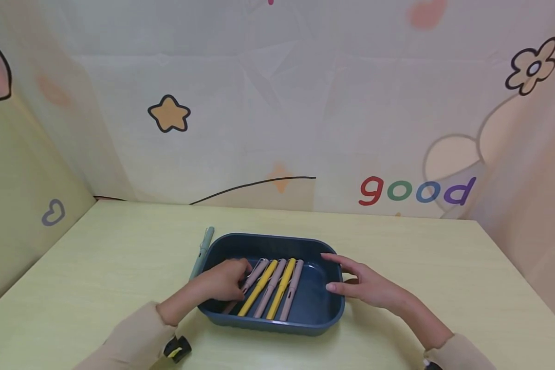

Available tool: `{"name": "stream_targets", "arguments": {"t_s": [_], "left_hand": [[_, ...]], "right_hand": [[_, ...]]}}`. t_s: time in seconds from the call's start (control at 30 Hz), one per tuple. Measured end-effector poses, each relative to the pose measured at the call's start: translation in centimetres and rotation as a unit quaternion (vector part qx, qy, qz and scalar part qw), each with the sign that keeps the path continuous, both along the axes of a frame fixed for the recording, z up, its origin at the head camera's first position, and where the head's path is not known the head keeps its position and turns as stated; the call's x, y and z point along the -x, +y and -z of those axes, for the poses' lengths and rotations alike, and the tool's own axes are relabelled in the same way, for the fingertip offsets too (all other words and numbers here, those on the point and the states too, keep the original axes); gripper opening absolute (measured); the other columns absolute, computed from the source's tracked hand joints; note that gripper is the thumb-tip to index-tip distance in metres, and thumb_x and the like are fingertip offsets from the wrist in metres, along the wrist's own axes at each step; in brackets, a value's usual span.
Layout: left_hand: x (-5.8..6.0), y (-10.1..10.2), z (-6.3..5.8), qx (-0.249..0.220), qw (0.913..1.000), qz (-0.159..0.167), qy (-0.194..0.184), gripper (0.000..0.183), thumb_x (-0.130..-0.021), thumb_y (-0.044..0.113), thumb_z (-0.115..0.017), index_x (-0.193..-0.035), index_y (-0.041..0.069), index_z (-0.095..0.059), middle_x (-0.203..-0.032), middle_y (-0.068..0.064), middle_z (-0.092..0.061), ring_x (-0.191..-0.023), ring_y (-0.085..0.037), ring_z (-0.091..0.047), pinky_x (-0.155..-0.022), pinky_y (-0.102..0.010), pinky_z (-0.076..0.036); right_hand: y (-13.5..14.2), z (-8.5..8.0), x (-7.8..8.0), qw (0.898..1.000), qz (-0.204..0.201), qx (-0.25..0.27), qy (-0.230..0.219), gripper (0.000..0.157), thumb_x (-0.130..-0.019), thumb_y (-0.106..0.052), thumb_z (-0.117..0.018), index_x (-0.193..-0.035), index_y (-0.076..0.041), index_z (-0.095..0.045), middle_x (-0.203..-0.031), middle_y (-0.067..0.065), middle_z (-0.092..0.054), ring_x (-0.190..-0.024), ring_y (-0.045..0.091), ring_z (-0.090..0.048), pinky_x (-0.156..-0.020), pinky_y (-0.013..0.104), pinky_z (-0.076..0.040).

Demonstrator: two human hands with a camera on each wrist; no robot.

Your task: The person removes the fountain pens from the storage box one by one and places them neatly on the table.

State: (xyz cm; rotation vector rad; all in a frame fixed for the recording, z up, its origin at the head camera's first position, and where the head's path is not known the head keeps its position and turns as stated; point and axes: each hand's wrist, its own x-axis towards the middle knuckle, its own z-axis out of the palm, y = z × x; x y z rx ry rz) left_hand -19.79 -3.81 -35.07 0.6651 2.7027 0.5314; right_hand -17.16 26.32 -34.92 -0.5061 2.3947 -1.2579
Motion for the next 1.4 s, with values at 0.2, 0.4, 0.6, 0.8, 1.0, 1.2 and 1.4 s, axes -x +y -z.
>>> {"name": "stream_targets", "arguments": {"t_s": [0.2, 0.4, 0.6, 0.8, 1.0, 1.2, 1.4], "left_hand": [[-0.1, 0.1, -0.1, -0.009, 0.9999, 0.005, 0.003, 0.018, -0.071, -0.002, -0.065, -0.087, 0.001, -0.057, -0.069, -0.001, -0.048, -0.063, -0.015, -0.043, -0.052, -0.023, -0.036], [-0.2, 0.0, -0.1, -0.031, 0.9995, -0.001, 0.002, 0.013, -0.070, -0.004, -0.063, -0.066, 0.006, -0.055, -0.057, 0.001, -0.041, -0.051, -0.011, -0.038, -0.044, -0.020, -0.030], [-0.4, -0.1, -0.3, -0.045, 0.9988, -0.019, -0.008, 0.010, -0.071, -0.003, -0.063, -0.067, 0.005, -0.058, -0.052, 0.002, -0.038, -0.045, -0.010, -0.036, -0.042, -0.019, -0.028], [-0.8, -0.1, -0.8, -0.053, 0.9973, -0.049, -0.011, 0.018, -0.073, 0.000, -0.066, -0.091, 0.000, -0.065, -0.050, 0.002, -0.037, -0.044, -0.010, -0.037, -0.042, -0.020, -0.029], [-0.9, -0.5, -1.2, -0.071, 0.9960, -0.054, -0.002, 0.037, -0.072, 0.000, -0.067, -0.108, -0.003, -0.062, -0.058, 0.000, -0.047, -0.049, -0.011, -0.042, -0.045, -0.021, -0.033], [-1.0, -0.8, -1.8, -0.095, 0.9939, -0.055, 0.011, 0.041, -0.072, 0.002, -0.072, -0.111, -0.003, -0.061, -0.089, -0.006, -0.060, -0.072, -0.015, -0.052, -0.061, -0.026, -0.048], [-0.9, -1.3, -2.7, -0.143, 0.9885, -0.046, 0.015, 0.042, -0.072, 0.002, -0.071, -0.112, -0.005, -0.059, -0.096, -0.010, -0.060, -0.068, -0.014, -0.053, -0.059, -0.025, -0.048]], "right_hand": [[0.0, -0.1, 0.0, 1.000, 0.002, 0.000, 0.001, 0.063, -0.089, -0.024, -0.057, -0.143, -0.010, -0.028, -0.143, 0.030, -0.021, -0.126, 0.054, -0.019, -0.090, 0.053, -0.042], [0.0, 0.0, 0.0, 1.000, 0.003, 0.002, 0.002, 0.063, -0.089, -0.024, -0.058, -0.142, -0.009, -0.028, -0.143, 0.031, -0.020, -0.126, 0.055, -0.017, -0.090, 0.053, -0.041], [-0.1, 0.1, -0.1, 1.000, 0.005, 0.018, -0.012, 0.064, -0.089, -0.023, -0.057, -0.143, -0.008, -0.026, -0.143, 0.032, -0.016, -0.125, 0.056, -0.018, -0.089, 0.051, -0.043], [-0.2, 0.1, -0.2, 0.999, 0.017, 0.026, -0.031, 0.064, -0.089, -0.024, -0.057, -0.144, -0.011, -0.025, -0.144, 0.031, -0.014, -0.127, 0.055, -0.016, -0.088, 0.049, -0.045], [-0.2, 0.1, -0.3, 0.999, 0.016, 0.022, -0.029, 0.063, -0.090, -0.024, -0.057, -0.144, -0.013, -0.025, -0.145, 0.030, -0.014, -0.129, 0.053, -0.013, -0.090, 0.049, -0.044], [-0.2, 0.1, -0.3, 0.999, 0.013, 0.025, -0.030, 0.063, -0.090, -0.024, -0.056, -0.144, -0.013, -0.025, -0.145, 0.030, -0.014, -0.128, 0.053, -0.013, -0.089, 0.048, -0.044], [-0.1, 0.3, -0.2, 0.998, 0.014, 0.039, -0.039, 0.064, -0.090, -0.022, -0.056, -0.144, -0.012, -0.024, -0.146, 0.029, -0.010, -0.129, 0.054, -0.009, -0.089, 0.048, -0.044]]}}
